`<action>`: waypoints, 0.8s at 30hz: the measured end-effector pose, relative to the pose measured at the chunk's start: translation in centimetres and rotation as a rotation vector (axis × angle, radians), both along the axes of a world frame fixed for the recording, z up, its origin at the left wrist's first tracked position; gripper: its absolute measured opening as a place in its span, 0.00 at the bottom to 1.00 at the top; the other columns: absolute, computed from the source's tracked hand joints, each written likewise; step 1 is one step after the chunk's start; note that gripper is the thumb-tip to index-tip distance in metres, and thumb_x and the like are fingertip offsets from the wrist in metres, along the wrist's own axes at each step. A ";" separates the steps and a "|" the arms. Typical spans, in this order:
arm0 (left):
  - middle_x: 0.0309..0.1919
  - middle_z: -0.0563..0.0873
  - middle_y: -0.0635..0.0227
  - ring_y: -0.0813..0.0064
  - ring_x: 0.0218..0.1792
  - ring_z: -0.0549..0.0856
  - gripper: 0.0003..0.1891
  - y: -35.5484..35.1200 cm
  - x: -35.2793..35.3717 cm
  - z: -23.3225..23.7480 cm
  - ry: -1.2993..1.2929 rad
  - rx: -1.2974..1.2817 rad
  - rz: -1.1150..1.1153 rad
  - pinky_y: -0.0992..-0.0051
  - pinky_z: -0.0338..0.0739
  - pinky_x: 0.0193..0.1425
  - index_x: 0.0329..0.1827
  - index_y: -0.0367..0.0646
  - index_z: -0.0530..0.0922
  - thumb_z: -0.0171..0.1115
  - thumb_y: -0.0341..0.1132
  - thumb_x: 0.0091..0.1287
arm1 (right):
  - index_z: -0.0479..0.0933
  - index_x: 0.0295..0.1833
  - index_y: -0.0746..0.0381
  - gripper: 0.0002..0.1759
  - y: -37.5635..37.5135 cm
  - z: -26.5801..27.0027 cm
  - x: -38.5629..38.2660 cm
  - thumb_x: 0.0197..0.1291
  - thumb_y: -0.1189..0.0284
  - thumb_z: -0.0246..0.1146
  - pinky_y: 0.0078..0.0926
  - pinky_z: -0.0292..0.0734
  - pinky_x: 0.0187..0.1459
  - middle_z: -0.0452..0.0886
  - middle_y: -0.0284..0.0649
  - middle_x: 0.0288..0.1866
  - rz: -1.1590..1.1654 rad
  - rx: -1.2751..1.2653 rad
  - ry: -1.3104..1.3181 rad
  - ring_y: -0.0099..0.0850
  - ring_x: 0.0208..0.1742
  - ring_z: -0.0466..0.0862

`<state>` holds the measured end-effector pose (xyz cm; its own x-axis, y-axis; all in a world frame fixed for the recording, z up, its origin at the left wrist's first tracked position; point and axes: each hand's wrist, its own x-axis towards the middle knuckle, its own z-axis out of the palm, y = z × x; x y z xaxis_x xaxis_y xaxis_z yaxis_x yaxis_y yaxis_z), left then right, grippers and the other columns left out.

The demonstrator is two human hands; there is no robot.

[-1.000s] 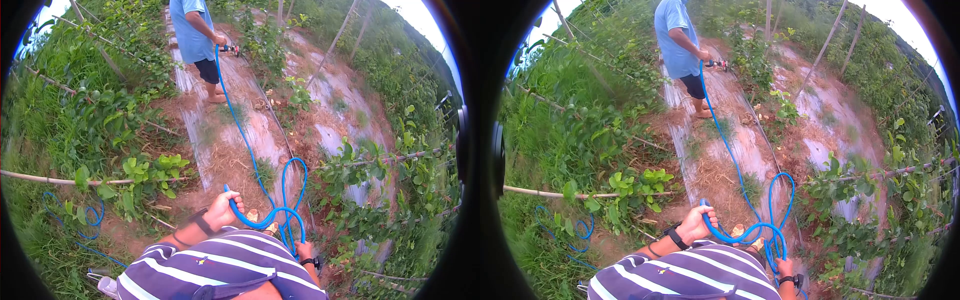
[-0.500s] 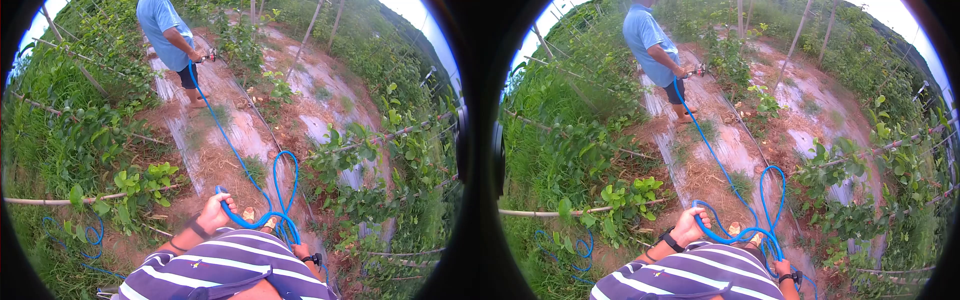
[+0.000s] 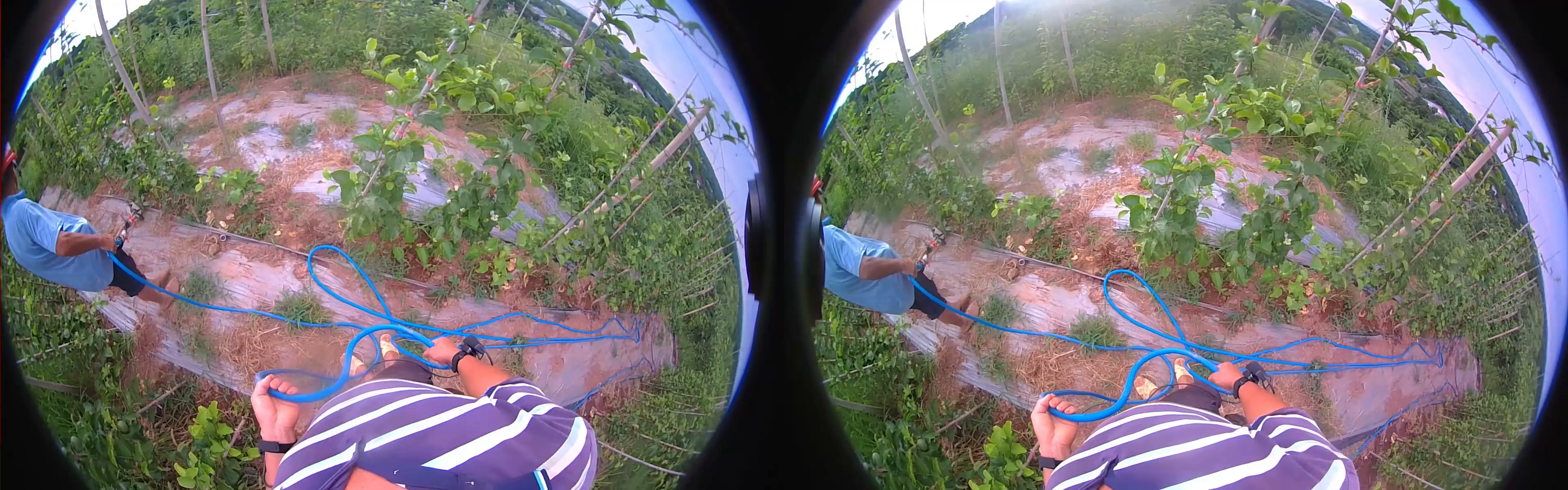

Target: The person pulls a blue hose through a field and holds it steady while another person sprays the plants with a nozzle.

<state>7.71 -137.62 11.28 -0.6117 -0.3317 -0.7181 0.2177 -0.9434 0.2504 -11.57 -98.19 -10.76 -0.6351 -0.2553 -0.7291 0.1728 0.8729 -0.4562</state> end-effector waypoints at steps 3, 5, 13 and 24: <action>0.22 0.73 0.76 0.77 0.24 0.71 0.05 0.0 -0.5 0.5 -0.001 -0.019 -0.027 0.72 0.68 0.31 0.30 0.48 0.72 0.55 0.33 0.65 | 0.77 0.28 0.62 0.15 0.5 0.4 0.6 0.51 0.60 0.66 0.32 0.69 0.21 0.76 0.38 0.17 -0.029 0.012 0.011 0.30 0.16 0.76; 0.21 0.73 0.76 0.77 0.24 0.71 0.05 -0.3 -0.6 0.1 -0.003 -0.026 -0.042 0.72 0.67 0.31 0.30 0.48 0.72 0.55 0.33 0.65 | 0.78 0.29 0.62 0.15 0.3 0.9 0.9 0.50 0.60 0.66 0.32 0.69 0.21 0.77 0.39 0.17 -0.008 0.043 0.036 0.30 0.17 0.76; 0.21 0.74 0.76 0.77 0.24 0.70 0.05 -0.4 -0.9 0.2 -0.034 -0.053 -0.053 0.72 0.66 0.31 0.30 0.47 0.72 0.55 0.33 0.65 | 0.83 0.39 0.66 0.24 -0.1 0.7 1.7 0.46 0.55 0.65 0.41 0.78 0.46 0.83 0.57 0.40 -0.043 0.087 -0.086 0.51 0.44 0.83; 0.21 0.73 0.76 0.77 0.23 0.70 0.05 -1.3 -0.2 -0.9 -0.020 -0.034 -0.035 0.72 0.67 0.30 0.30 0.47 0.71 0.55 0.32 0.65 | 0.83 0.38 0.66 0.23 -0.3 0.6 0.9 0.46 0.56 0.65 0.43 0.78 0.46 0.83 0.58 0.41 -0.061 0.065 -0.045 0.50 0.44 0.83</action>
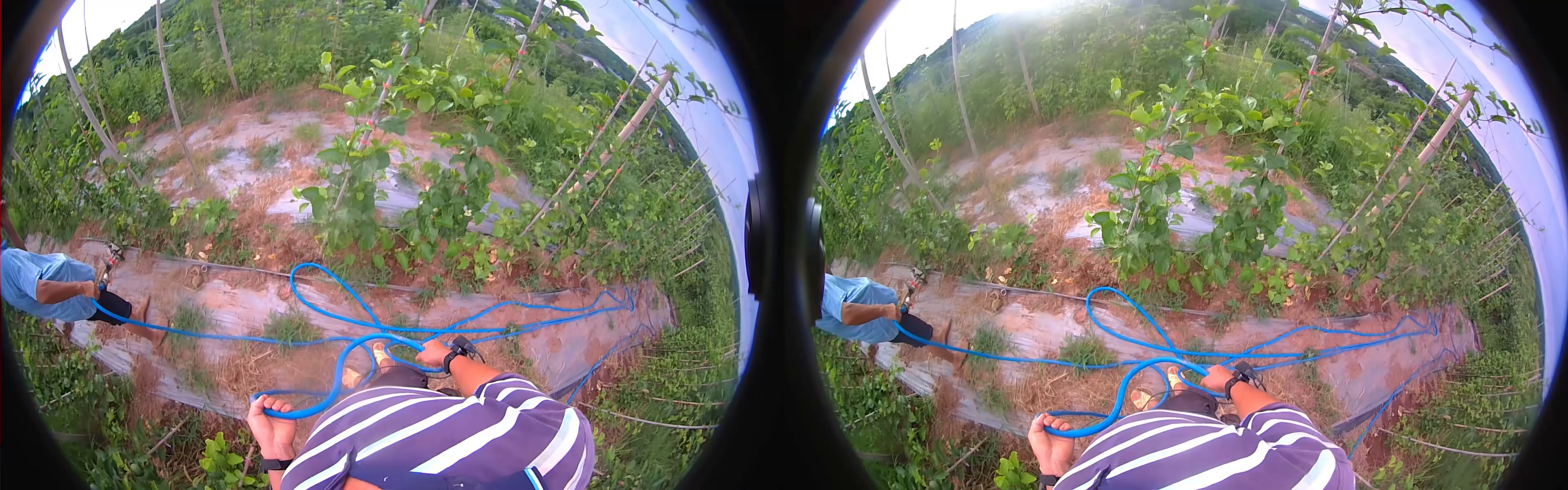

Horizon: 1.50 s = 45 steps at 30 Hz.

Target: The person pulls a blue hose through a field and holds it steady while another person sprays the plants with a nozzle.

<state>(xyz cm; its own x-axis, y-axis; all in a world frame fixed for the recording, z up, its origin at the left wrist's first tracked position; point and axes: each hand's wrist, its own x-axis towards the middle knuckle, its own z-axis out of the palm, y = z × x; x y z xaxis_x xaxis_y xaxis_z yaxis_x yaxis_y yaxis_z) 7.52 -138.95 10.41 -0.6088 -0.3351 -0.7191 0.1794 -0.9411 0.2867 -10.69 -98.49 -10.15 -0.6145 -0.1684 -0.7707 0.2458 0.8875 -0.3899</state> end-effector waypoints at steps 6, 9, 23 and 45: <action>0.21 0.73 0.76 0.77 0.23 0.70 0.05 -0.3 0.3 -0.3 0.008 0.006 0.022 0.72 0.67 0.30 0.30 0.47 0.72 0.55 0.32 0.65 | 0.82 0.33 0.65 0.20 -0.3 0.4 -0.1 0.46 0.58 0.65 0.41 0.78 0.40 0.84 0.55 0.35 0.031 0.011 -0.026 0.47 0.38 0.84; 0.21 0.73 0.76 0.77 0.23 0.70 0.05 -0.4 0.6 -0.3 0.012 0.019 0.037 0.72 0.67 0.30 0.30 0.47 0.72 0.55 0.33 0.65 | 0.82 0.31 0.64 0.18 -0.4 0.1 -0.3 0.46 0.59 0.66 0.38 0.77 0.32 0.83 0.51 0.28 0.010 -0.019 -0.031 0.42 0.29 0.84; 0.31 0.83 0.61 0.70 0.32 0.82 0.10 1.8 3.1 7.2 0.281 -0.309 -0.340 0.71 0.77 0.40 0.47 0.41 0.70 0.59 0.32 0.67 | 0.77 0.26 0.66 0.07 -0.3 2.3 -2.5 0.50 0.75 0.66 0.29 0.67 0.16 0.76 0.37 0.17 -0.072 -0.090 -0.072 0.26 0.15 0.75; 0.20 0.73 0.71 0.77 0.23 0.73 0.08 5.8 1.6 10.4 0.343 -0.281 -0.100 0.76 0.68 0.28 0.44 0.41 0.75 0.60 0.33 0.66 | 0.77 0.27 0.67 0.06 3.5 0.5 -5.2 0.49 0.76 0.66 0.30 0.68 0.16 0.75 0.38 0.17 -0.011 -0.240 -0.026 0.30 0.15 0.76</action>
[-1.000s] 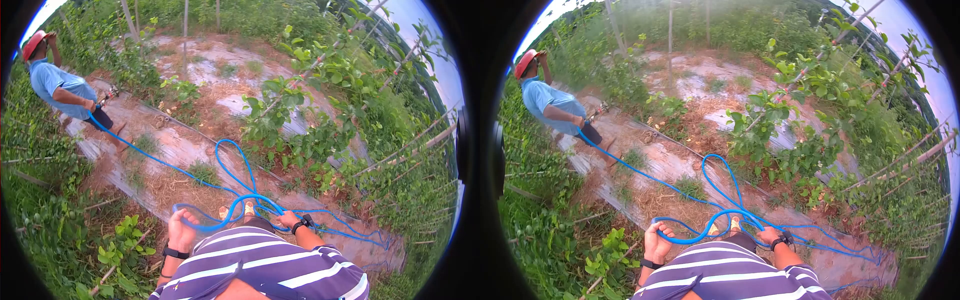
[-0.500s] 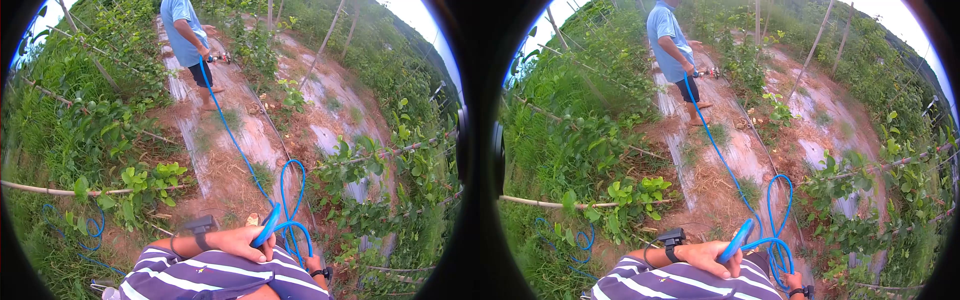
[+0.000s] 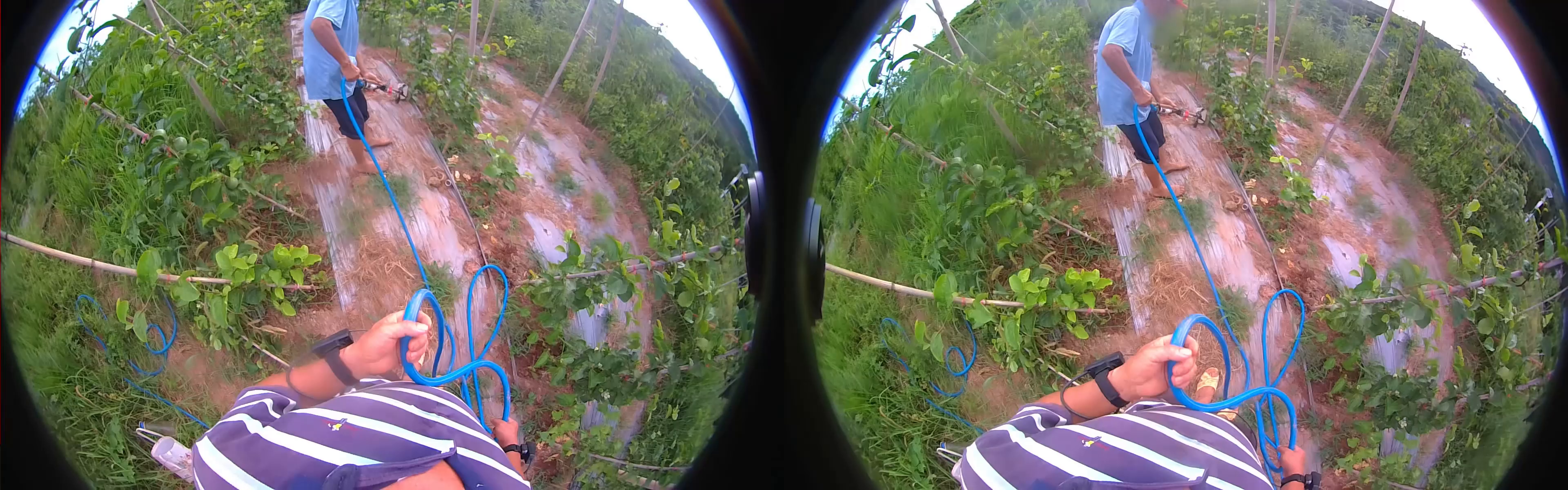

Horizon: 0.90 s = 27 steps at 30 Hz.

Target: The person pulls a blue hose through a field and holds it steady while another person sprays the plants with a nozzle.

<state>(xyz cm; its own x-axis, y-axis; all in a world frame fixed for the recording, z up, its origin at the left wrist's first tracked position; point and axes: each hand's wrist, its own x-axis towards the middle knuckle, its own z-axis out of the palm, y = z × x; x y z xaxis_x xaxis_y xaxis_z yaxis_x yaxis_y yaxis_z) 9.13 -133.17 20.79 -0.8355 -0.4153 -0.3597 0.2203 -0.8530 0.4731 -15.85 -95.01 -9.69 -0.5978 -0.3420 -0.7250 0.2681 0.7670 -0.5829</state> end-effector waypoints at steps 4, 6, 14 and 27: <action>0.19 0.72 0.75 0.77 0.23 0.71 0.06 -2.4 1.7 -6.9 -0.139 0.334 0.238 0.76 0.67 0.28 0.32 0.45 0.72 0.56 0.35 0.66 | 0.76 0.27 0.66 0.06 -0.6 2.7 1.1 0.49 0.76 0.67 0.32 0.68 0.16 0.76 0.37 0.17 0.043 0.062 0.059 0.30 0.15 0.76; 0.21 0.72 0.72 0.76 0.23 0.72 0.08 -1.8 3.2 -10.2 -0.257 0.399 0.355 0.74 0.68 0.28 0.28 0.48 0.69 0.55 0.35 0.65 | 0.76 0.26 0.66 0.07 -1.0 4.0 1.7 0.49 0.76 0.67 0.31 0.69 0.17 0.76 0.37 0.17 0.071 0.086 0.088 0.30 0.16 0.76; 0.22 0.74 0.73 0.76 0.24 0.73 0.07 -0.1 5.9 -10.8 -0.331 0.380 0.477 0.74 0.69 0.30 0.28 0.47 0.70 0.56 0.33 0.63 | 0.77 0.27 0.68 0.08 0.3 -0.3 1.3 0.49 0.74 0.68 0.30 0.70 0.20 0.77 0.39 0.19 0.122 0.082 0.009 0.29 0.17 0.77; 0.22 0.73 0.74 0.76 0.26 0.72 0.06 1.2 6.9 -8.7 -0.248 0.335 0.442 0.74 0.69 0.31 0.30 0.47 0.69 0.54 0.33 0.65 | 0.76 0.26 0.69 0.07 -5.2 5.9 1.1 0.51 0.78 0.65 0.32 0.67 0.14 0.75 0.41 0.15 0.169 0.006 0.094 0.31 0.13 0.75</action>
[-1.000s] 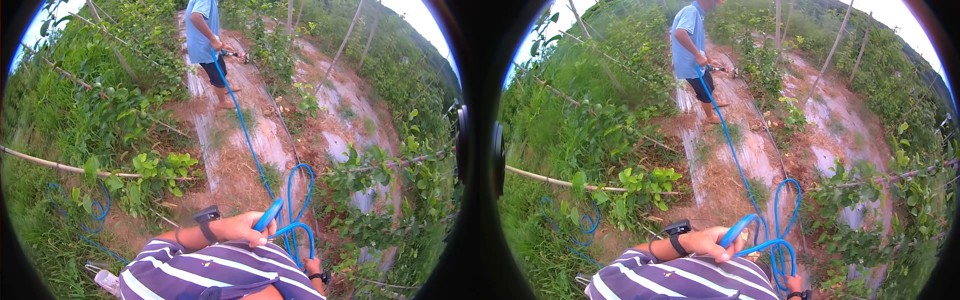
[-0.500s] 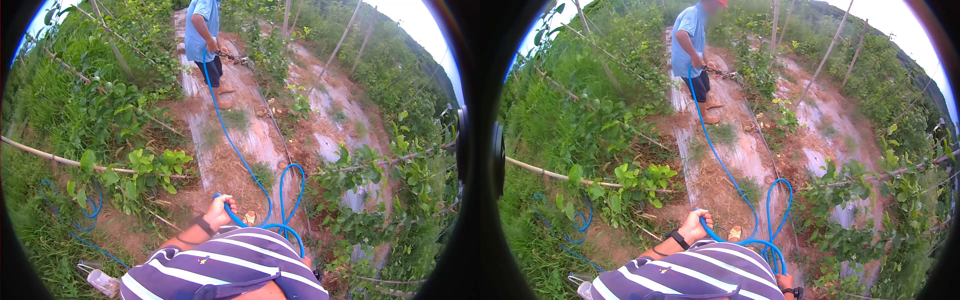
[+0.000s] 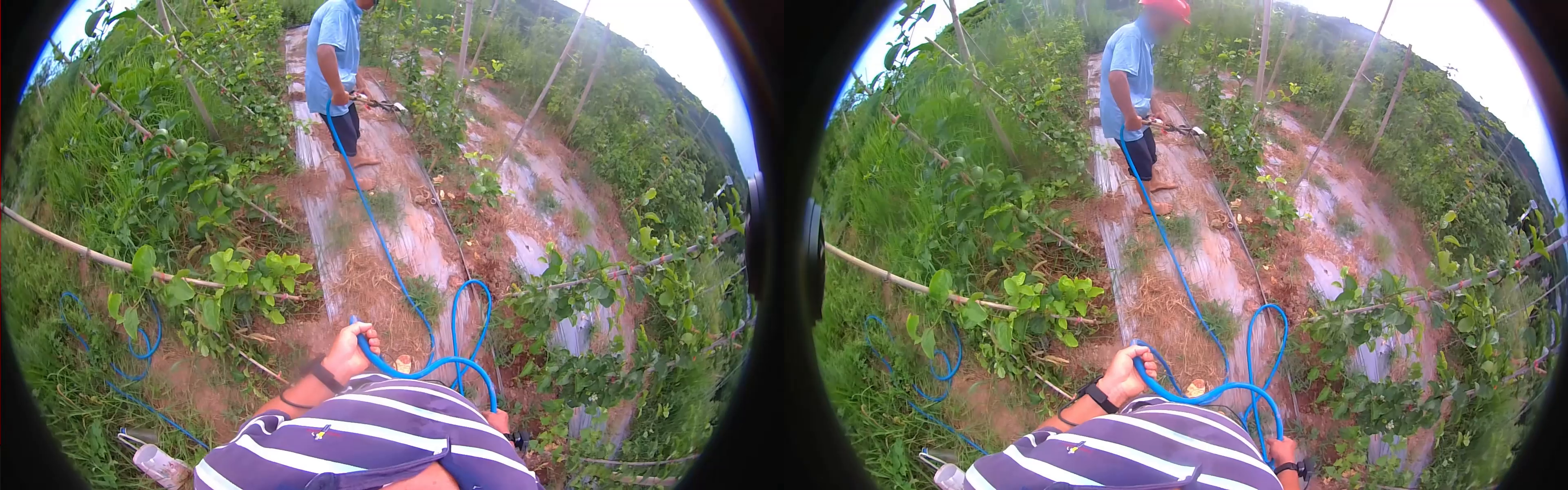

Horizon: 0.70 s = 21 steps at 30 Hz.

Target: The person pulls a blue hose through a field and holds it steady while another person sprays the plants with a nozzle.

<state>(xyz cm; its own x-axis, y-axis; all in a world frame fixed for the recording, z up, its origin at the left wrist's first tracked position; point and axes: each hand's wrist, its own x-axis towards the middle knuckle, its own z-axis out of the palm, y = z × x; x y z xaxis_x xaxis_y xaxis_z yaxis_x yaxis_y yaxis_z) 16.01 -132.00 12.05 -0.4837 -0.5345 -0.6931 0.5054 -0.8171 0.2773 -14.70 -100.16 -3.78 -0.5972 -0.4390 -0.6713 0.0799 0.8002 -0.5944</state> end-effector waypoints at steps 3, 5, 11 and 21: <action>0.22 0.73 0.73 0.75 0.26 0.72 0.05 0.4 0.2 0.4 0.011 0.010 0.012 0.74 0.69 0.31 0.30 0.46 0.69 0.53 0.33 0.65 | 0.76 0.26 0.69 0.07 0.9 -1.0 0.5 0.51 0.77 0.66 0.32 0.68 0.15 0.76 0.42 0.16 -0.016 -0.018 -0.009 0.31 0.13 0.76; 0.23 0.73 0.73 0.75 0.25 0.72 0.05 0.6 0.2 1.0 -0.025 -0.001 0.031 0.74 0.69 0.31 0.30 0.46 0.70 0.53 0.33 0.65 | 0.77 0.27 0.69 0.08 1.0 -1.1 0.9 0.50 0.75 0.66 0.32 0.69 0.16 0.77 0.41 0.17 -0.030 0.018 -0.028 0.31 0.15 0.76; 0.23 0.74 0.72 0.75 0.25 0.72 0.05 0.9 0.9 0.1 -0.029 0.001 0.042 0.73 0.69 0.31 0.31 0.46 0.70 0.53 0.33 0.64 | 0.77 0.26 0.68 0.09 1.6 -0.2 1.6 0.50 0.74 0.67 0.33 0.69 0.19 0.77 0.41 0.17 0.015 0.045 -0.069 0.30 0.16 0.77; 0.23 0.75 0.70 0.73 0.25 0.73 0.05 0.9 0.4 0.8 -0.021 -0.022 0.039 0.72 0.70 0.29 0.30 0.46 0.70 0.55 0.32 0.63 | 0.78 0.27 0.66 0.08 1.5 -1.3 1.9 0.49 0.73 0.68 0.32 0.68 0.18 0.76 0.40 0.17 0.012 0.039 -0.061 0.30 0.16 0.76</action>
<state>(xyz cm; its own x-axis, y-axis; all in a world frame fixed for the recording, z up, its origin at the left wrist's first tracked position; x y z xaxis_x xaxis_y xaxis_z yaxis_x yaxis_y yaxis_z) 16.38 -131.08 12.86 -0.4478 -0.5673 -0.6911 0.5302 -0.7909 0.3057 -12.84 -98.67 -5.05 -0.5496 -0.4191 -0.7227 0.1051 0.8235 -0.5574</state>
